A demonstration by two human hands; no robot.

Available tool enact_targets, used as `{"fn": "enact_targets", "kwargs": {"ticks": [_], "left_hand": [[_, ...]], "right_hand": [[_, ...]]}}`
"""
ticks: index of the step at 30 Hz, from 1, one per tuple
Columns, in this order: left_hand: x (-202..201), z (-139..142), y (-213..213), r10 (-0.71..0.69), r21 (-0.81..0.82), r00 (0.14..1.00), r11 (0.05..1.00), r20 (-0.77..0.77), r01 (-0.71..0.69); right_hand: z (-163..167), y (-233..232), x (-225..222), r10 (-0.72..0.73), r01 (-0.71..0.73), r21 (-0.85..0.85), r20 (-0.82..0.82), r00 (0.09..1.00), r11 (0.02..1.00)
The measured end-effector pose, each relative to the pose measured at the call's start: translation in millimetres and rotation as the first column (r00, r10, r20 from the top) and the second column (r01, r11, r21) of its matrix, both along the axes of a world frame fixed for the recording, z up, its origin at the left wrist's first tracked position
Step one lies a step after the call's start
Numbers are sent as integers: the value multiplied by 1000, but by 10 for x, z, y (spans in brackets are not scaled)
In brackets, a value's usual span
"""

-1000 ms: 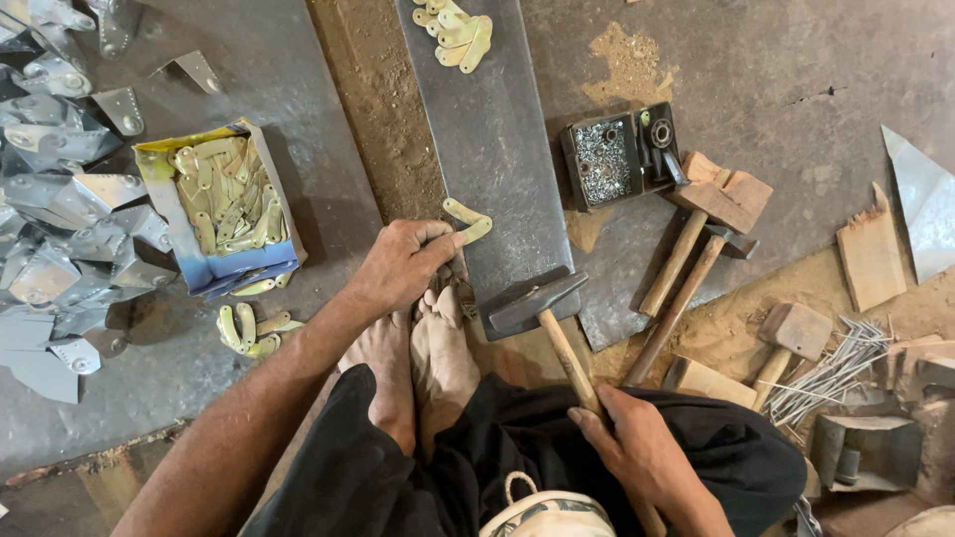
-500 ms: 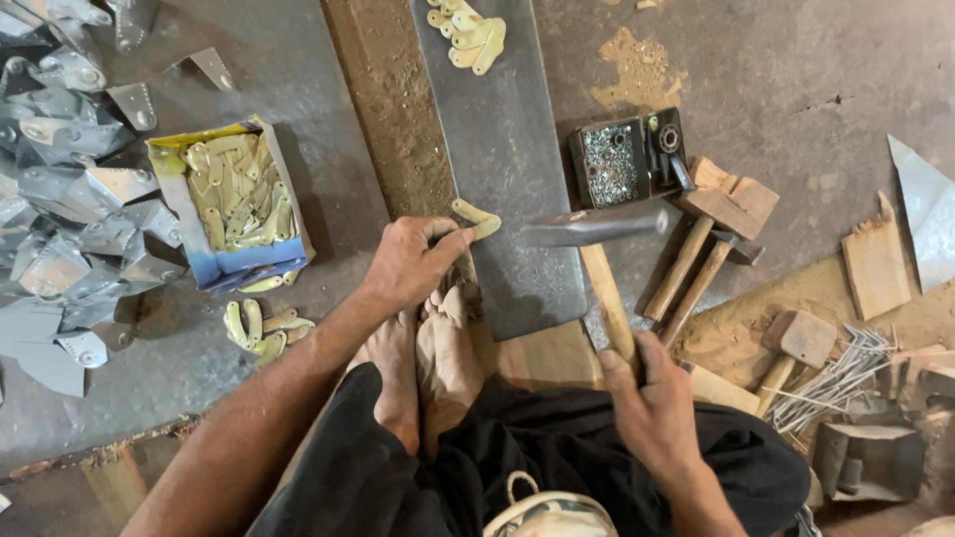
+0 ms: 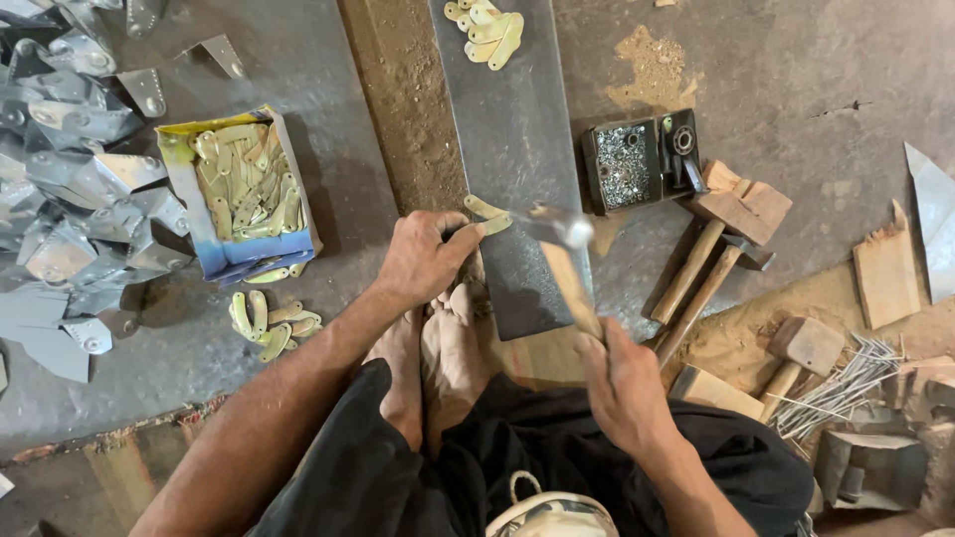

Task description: The person sits on the workshop floor and hammers small flat metal pieces one at a time on a long steel bar used as an anvil, flipping and repositioning each piece between strikes, then places the worked pieces in a growing pile beside a box of similar parts.

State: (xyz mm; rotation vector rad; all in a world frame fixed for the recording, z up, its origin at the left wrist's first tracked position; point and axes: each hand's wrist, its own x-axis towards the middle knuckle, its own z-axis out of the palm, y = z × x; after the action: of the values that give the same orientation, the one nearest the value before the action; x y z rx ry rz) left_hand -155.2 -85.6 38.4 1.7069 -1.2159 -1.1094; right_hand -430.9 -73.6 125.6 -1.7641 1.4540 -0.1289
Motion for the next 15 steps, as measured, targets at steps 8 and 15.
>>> {"fn": "enact_targets", "kwargs": {"ticks": [8,15], "left_hand": [[3,47,-27,6,149,1000,989,-16,-3],[6,-8,2,-26,99,1000,995,11,24]], "right_hand": [[-215,-26,-205,-112,73,-460,-60,992,885],[-292,126,-323,-102,214,-468,253,962,857]]}}
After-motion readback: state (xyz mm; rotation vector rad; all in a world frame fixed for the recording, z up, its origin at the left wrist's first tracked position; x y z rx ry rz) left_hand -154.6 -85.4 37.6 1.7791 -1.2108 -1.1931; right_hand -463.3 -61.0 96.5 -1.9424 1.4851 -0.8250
